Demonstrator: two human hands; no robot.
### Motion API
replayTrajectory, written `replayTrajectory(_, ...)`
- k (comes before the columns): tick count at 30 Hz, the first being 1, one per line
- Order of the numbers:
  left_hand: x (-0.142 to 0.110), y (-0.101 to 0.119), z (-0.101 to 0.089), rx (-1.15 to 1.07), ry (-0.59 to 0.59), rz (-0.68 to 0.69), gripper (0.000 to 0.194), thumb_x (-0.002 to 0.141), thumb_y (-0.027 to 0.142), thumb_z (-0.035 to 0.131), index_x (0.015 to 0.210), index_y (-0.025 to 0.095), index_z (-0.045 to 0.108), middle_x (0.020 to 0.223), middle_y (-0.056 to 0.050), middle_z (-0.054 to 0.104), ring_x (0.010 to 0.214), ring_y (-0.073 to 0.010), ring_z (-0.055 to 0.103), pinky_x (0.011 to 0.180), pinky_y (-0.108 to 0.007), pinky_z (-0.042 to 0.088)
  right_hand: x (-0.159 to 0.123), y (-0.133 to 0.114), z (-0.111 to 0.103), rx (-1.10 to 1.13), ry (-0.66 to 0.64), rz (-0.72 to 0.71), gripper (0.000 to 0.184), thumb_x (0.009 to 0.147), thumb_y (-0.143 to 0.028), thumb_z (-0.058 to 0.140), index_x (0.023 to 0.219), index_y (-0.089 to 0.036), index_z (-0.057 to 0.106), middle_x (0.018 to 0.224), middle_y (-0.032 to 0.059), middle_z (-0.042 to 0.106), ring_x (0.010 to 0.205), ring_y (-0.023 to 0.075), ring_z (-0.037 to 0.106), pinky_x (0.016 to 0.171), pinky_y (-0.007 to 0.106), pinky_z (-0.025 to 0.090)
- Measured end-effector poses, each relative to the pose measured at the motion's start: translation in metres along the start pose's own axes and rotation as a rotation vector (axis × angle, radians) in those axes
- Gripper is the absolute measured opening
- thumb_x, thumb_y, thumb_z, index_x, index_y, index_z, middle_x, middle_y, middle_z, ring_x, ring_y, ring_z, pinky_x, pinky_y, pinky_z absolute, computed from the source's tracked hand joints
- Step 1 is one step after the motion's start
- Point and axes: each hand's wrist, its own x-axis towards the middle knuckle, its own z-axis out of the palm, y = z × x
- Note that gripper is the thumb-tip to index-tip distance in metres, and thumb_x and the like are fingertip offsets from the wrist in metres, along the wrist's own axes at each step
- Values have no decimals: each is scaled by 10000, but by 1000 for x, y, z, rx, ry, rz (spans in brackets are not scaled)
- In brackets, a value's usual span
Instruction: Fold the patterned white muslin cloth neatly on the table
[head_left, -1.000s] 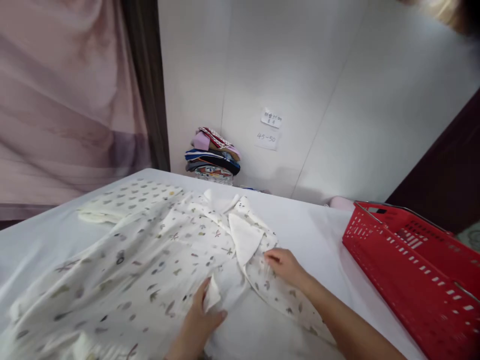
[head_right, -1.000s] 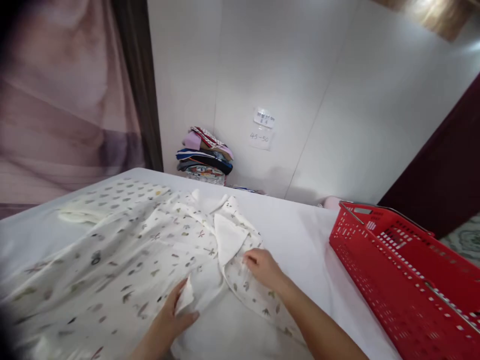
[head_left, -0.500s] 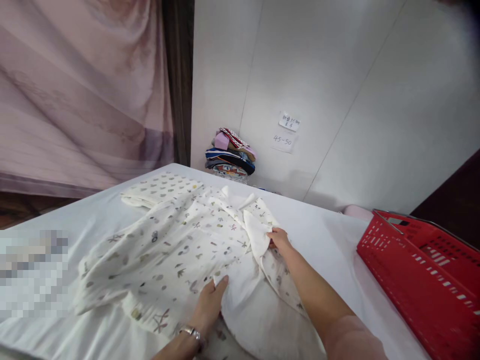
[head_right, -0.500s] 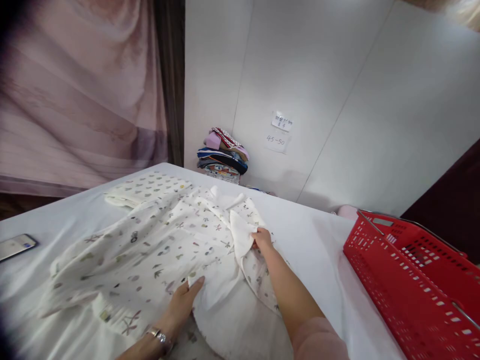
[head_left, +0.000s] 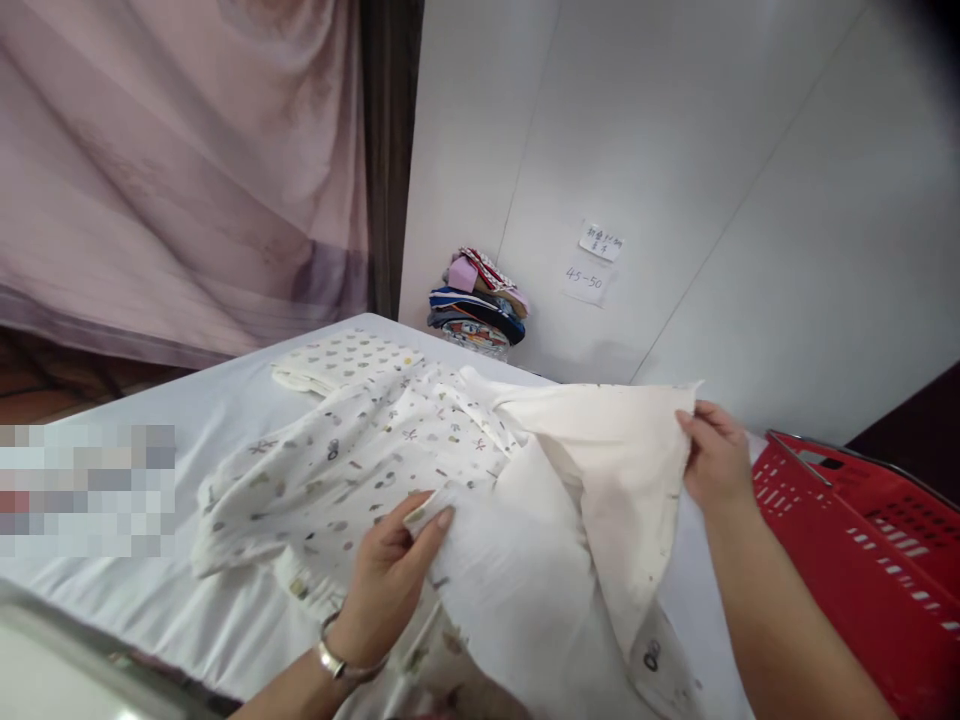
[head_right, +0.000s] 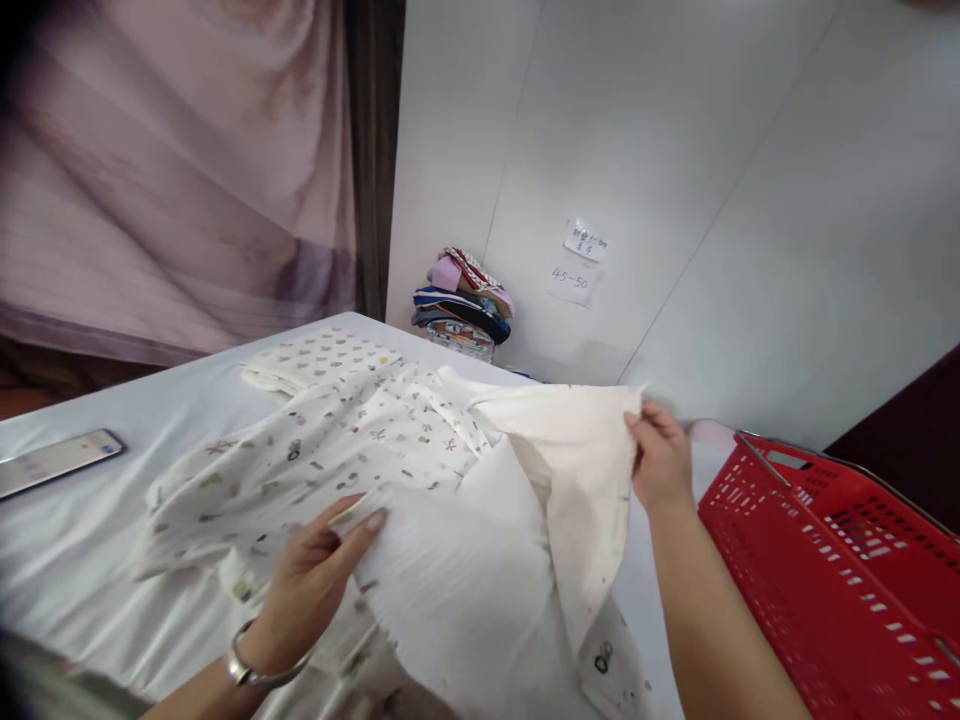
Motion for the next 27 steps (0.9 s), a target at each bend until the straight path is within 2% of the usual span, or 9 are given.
replayTrajectory(4,-5,-19,17,-45,-163,-213,368,672,477,641,802,139,575,591,15,564,520,-106,502,487,-207,418,-89,5,41,-245,-616,156,198,693,-299,656,846,-175,629,705,6,605,598,122,534,515,216,408)
replayTrajectory(5,-6,-24,19,-48,-190,-243,373,676,481,633,804,135,573,574,19,551,498,-101,492,473,-208,418,-110,12,52,-303,-723,172,170,727,-309,625,836,-177,629,697,2,594,585,114,513,510,211,394)
replayTrajectory(7,-9,-33,22,-59,-220,-275,371,681,479,622,807,134,567,542,34,517,459,-91,470,448,-209,413,-146,28,71,-358,-819,200,171,786,-327,550,826,-178,623,632,-15,550,537,97,461,483,200,359)
replayTrajectory(10,-11,-42,21,-95,-228,-293,358,688,448,618,863,144,544,560,45,504,465,-86,467,450,-207,415,-180,49,89,-333,-806,216,176,808,-325,508,785,-175,595,582,-37,472,520,87,405,477,196,333)
replayTrajectory(13,-11,-49,17,-54,-189,-277,379,698,409,617,965,164,505,567,65,480,446,-69,425,427,-181,366,-193,58,94,-302,-709,219,185,817,-344,499,775,-176,564,574,-45,425,516,84,377,467,194,312)
replayTrajectory(17,-14,-51,16,104,-151,-185,351,739,376,567,1016,170,501,516,88,377,441,-68,358,422,-177,296,-198,55,88,-333,-680,197,185,825,-349,493,784,-179,554,557,-54,385,490,81,350,444,195,289)
replayTrajectory(19,-15,-48,15,227,-127,-81,312,751,345,551,1010,173,528,511,85,358,468,-75,357,455,-188,294,-199,50,84,-370,-701,148,164,826,-328,496,782,-182,557,552,-55,384,486,81,355,451,199,293)
replayTrajectory(23,-16,-40,13,437,-87,74,285,766,315,538,1024,198,562,480,87,356,456,-82,348,474,-204,272,-202,44,80,-456,-648,20,118,827,-286,501,796,-190,562,562,-53,410,497,84,384,482,205,314)
replayTrajectory(27,-18,-34,13,402,-97,93,293,764,310,541,1031,198,584,484,80,386,456,-80,367,485,-203,301,-206,46,85,-511,-710,-61,128,833,-259,480,898,-193,569,555,-56,433,492,86,404,487,204,322)
